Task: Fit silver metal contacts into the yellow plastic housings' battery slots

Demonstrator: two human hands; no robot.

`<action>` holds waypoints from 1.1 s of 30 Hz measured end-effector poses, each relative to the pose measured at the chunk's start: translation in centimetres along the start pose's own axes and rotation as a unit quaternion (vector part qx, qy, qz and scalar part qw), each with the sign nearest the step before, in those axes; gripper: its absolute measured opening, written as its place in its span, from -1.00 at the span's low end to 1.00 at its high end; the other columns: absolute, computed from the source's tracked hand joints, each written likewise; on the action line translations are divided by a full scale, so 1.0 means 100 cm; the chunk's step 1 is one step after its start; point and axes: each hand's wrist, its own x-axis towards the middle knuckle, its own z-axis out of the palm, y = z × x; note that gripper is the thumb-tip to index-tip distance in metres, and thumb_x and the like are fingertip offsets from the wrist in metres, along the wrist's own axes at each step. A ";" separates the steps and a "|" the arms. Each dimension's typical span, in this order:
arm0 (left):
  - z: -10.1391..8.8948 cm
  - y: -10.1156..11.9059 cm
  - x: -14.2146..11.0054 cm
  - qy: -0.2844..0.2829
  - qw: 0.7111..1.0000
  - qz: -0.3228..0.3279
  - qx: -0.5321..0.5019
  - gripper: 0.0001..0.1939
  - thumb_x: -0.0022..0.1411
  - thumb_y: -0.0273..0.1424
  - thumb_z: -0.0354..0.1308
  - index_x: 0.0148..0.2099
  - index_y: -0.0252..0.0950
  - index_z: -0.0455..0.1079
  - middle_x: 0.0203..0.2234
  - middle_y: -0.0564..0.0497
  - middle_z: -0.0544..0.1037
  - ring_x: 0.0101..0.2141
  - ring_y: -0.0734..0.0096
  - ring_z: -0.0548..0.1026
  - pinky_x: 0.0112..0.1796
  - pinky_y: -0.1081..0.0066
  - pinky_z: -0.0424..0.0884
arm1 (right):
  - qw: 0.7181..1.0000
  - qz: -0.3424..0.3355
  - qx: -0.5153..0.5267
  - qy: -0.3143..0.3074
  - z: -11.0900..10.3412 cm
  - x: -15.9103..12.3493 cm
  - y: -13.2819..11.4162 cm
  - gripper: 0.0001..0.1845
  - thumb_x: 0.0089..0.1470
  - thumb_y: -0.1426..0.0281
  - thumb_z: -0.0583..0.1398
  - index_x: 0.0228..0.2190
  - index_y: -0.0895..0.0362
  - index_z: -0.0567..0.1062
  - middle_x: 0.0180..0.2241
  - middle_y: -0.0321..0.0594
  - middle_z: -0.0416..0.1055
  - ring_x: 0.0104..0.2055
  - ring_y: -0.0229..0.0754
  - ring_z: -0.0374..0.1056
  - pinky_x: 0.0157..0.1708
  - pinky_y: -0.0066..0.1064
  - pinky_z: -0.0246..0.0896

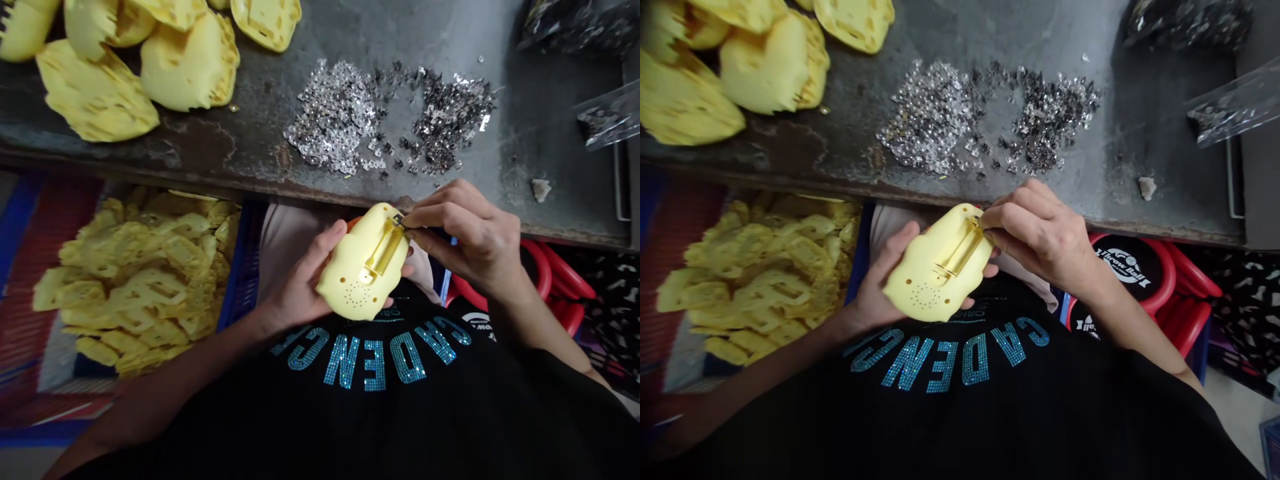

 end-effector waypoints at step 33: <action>-0.002 -0.013 0.003 -0.065 0.996 0.023 -0.050 -0.21 0.45 0.13 0.38 0.50 -0.23 0.49 0.30 -0.29 0.72 0.28 -0.37 0.69 0.06 -0.13 0.79 | 0.982 -0.053 -0.172 0.051 0.016 -0.016 -0.017 -0.70 0.53 0.45 0.30 0.21 0.02 0.57 -0.03 -0.14 0.76 -0.14 -0.04 0.53 -0.20 -0.12 0.35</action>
